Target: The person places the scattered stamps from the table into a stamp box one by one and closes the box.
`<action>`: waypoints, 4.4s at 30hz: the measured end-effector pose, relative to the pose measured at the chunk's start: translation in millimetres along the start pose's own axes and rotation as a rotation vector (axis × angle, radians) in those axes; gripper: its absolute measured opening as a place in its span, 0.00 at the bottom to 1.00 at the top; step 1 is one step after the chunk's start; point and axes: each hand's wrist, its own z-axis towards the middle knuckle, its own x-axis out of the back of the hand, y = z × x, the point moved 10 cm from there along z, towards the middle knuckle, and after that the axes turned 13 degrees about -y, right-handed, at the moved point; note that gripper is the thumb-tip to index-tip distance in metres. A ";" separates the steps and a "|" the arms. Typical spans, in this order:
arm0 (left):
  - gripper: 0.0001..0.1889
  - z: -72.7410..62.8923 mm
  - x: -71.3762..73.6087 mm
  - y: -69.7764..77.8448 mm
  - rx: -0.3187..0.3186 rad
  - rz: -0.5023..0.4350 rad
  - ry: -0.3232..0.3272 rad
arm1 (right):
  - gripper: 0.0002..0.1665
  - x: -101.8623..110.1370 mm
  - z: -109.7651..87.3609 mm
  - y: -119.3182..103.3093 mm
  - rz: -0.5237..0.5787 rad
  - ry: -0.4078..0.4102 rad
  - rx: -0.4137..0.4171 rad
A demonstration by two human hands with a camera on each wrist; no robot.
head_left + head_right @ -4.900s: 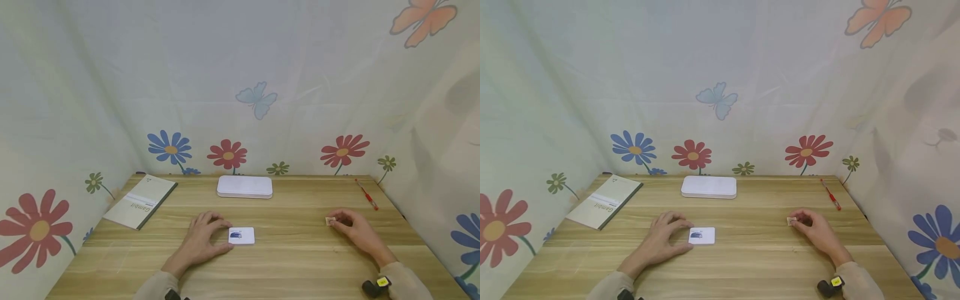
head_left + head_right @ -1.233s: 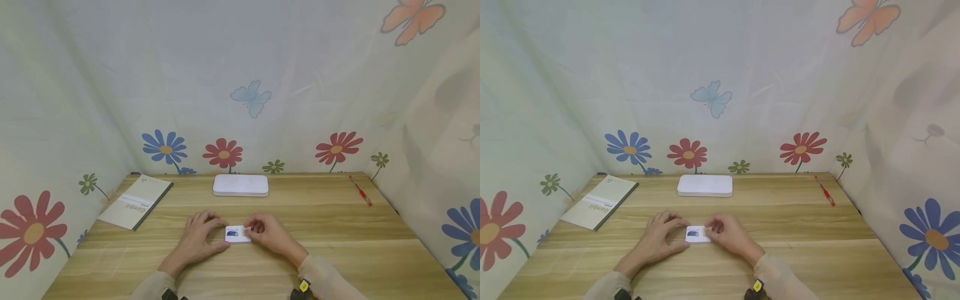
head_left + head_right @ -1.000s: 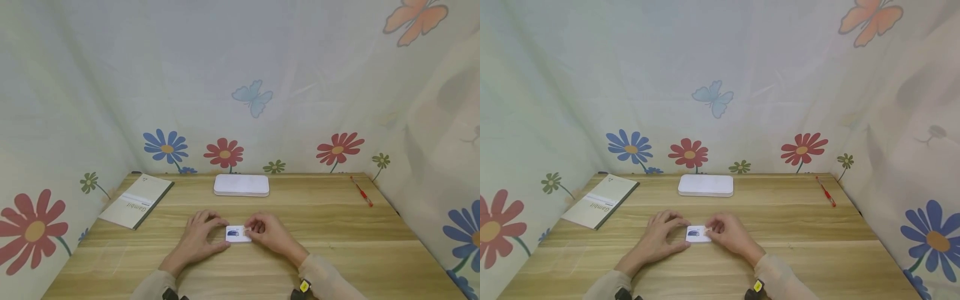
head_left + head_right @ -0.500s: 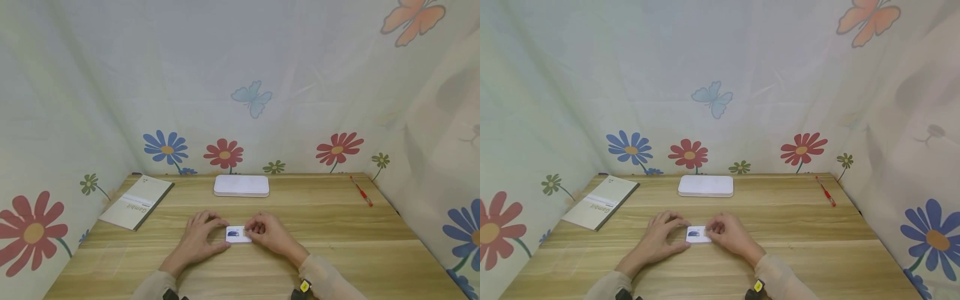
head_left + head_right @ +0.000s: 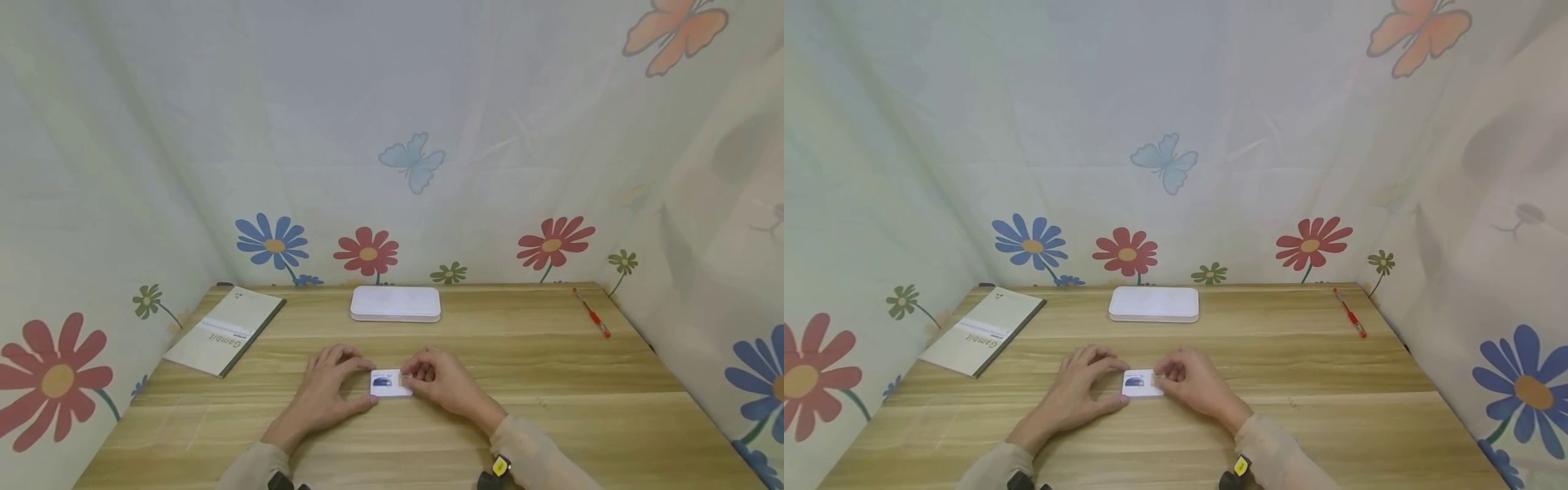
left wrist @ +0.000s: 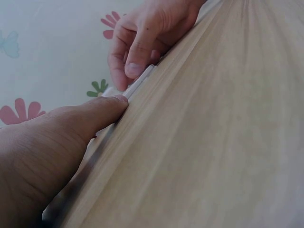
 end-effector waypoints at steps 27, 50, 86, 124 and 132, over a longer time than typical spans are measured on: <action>0.30 0.4 -1.6 -1.2 0.017 -0.021 -0.014 | 0.31 16.1 -14.8 7.8 -0.214 -0.039 0.029; 0.30 0.7 0.7 1.9 -0.003 0.001 0.000 | 0.28 12.0 -13.2 3.8 -0.272 -0.031 0.059; 0.54 -186.9 132.7 -150.6 0.483 0.136 0.092 | 0.27 10.9 -14.5 4.5 -0.229 -0.049 0.016; 0.41 -174.8 124.2 -107.7 0.301 0.115 0.119 | 0.30 12.0 -11.5 -2.4 -0.302 -0.029 0.074; 0.41 -108.4 117.8 -65.1 0.125 0.072 0.118 | 0.29 14.7 -10.5 0.5 -0.301 -0.045 0.052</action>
